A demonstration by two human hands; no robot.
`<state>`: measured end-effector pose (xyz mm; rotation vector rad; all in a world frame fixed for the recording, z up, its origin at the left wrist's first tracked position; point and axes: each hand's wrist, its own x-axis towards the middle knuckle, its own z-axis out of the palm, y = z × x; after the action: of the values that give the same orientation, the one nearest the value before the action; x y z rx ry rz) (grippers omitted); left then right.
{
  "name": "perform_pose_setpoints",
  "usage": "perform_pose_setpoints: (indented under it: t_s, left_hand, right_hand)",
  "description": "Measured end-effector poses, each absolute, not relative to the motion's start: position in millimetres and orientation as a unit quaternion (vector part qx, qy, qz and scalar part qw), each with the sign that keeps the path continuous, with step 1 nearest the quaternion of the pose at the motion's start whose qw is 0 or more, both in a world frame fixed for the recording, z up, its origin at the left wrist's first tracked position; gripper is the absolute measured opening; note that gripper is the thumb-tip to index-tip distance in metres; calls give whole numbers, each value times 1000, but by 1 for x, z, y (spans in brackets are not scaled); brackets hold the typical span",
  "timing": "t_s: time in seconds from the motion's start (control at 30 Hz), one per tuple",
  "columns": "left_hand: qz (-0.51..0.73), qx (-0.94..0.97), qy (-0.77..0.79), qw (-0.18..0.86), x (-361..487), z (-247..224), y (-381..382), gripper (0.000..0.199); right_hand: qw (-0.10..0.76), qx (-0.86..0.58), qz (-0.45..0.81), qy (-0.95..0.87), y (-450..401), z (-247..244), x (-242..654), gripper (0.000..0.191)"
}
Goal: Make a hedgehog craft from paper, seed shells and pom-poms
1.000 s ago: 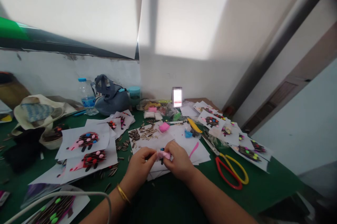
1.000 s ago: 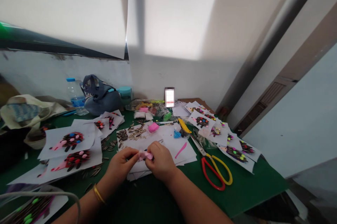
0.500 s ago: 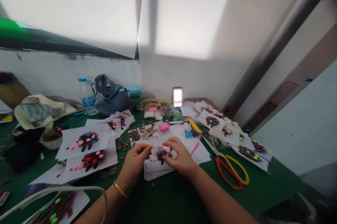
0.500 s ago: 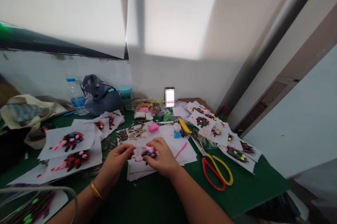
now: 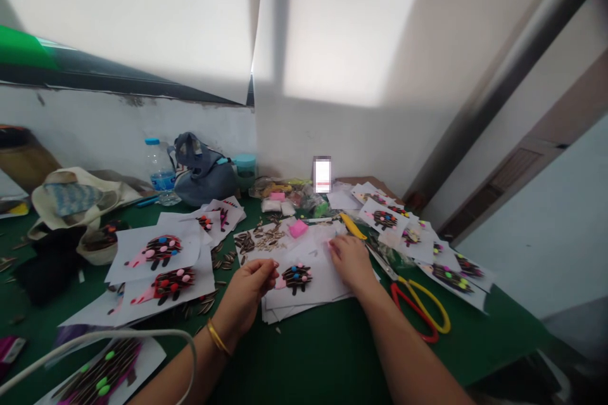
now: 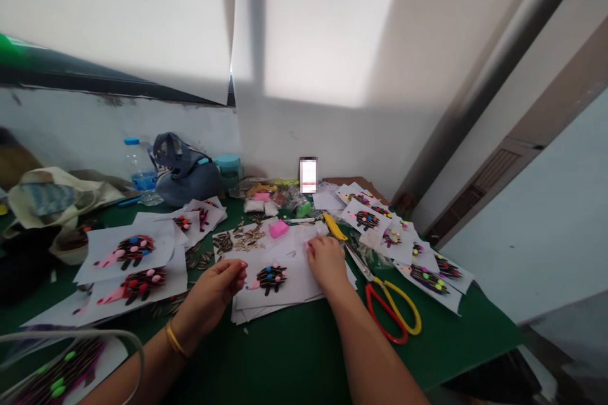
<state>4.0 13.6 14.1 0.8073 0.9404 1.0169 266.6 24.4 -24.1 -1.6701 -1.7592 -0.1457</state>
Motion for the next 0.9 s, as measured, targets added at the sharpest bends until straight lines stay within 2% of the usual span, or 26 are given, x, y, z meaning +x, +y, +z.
perform_pose_setpoints:
  t_s: [0.13, 0.27, 0.37, 0.5, 0.67, 0.9]
  left_hand:
    - [452, 377, 415, 694, 6, 15, 11, 41]
    - [444, 387, 410, 696, 9, 17, 8, 38]
    - [429, 418, 392, 698, 9, 16, 7, 34]
    - [411, 502, 383, 658, 8, 11, 6, 34]
    - [406, 529, 398, 630, 7, 6, 4, 36]
    - [408, 489, 381, 671, 8, 7, 6, 30]
  right_hand:
    - [369, -644, -109, -662, 17, -16, 256, 19]
    - [430, -546, -31, -719, 3, -1, 223, 23]
    - [436, -475, 49, -762, -10, 7, 194, 23]
    - [452, -452, 111, -761, -21, 11, 172, 19]
    - [449, -441, 139, -764, -25, 12, 168, 22]
    - [480, -429, 133, -754, -24, 12, 171, 28]
